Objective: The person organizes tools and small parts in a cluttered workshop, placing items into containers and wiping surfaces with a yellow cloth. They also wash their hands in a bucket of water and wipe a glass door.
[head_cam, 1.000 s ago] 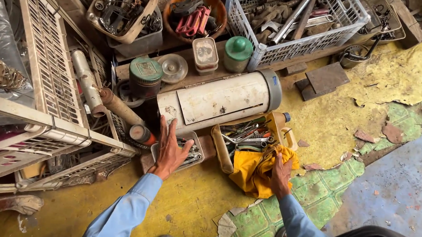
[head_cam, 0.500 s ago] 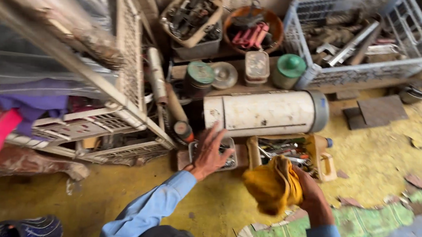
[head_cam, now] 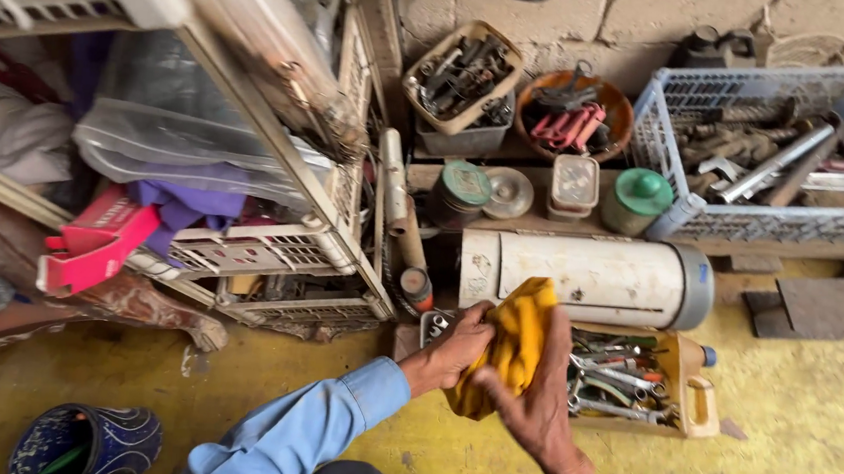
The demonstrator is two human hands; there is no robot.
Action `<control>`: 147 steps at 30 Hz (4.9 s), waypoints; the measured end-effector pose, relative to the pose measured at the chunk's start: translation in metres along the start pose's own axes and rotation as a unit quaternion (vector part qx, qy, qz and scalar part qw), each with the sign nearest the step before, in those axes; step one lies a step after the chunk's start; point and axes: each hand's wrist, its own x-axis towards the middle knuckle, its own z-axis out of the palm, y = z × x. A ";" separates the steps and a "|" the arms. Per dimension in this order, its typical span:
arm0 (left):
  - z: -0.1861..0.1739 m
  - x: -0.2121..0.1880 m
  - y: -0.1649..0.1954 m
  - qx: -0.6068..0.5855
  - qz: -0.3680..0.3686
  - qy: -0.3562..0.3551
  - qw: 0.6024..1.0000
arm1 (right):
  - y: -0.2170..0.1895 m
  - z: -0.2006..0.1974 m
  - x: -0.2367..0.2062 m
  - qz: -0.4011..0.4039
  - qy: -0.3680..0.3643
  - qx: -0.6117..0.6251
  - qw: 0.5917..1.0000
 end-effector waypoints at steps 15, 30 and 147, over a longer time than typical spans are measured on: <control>0.021 -0.063 0.077 0.429 0.270 0.050 0.861 | 0.067 0.000 0.046 0.479 -0.088 0.391 0.781; 0.043 -0.151 0.135 0.320 0.326 0.085 0.885 | -0.041 -0.034 0.111 0.437 -0.192 0.123 0.870; -0.441 -0.870 -0.024 -0.240 -0.109 0.614 0.744 | -0.538 0.597 -0.200 0.638 -0.375 0.072 0.669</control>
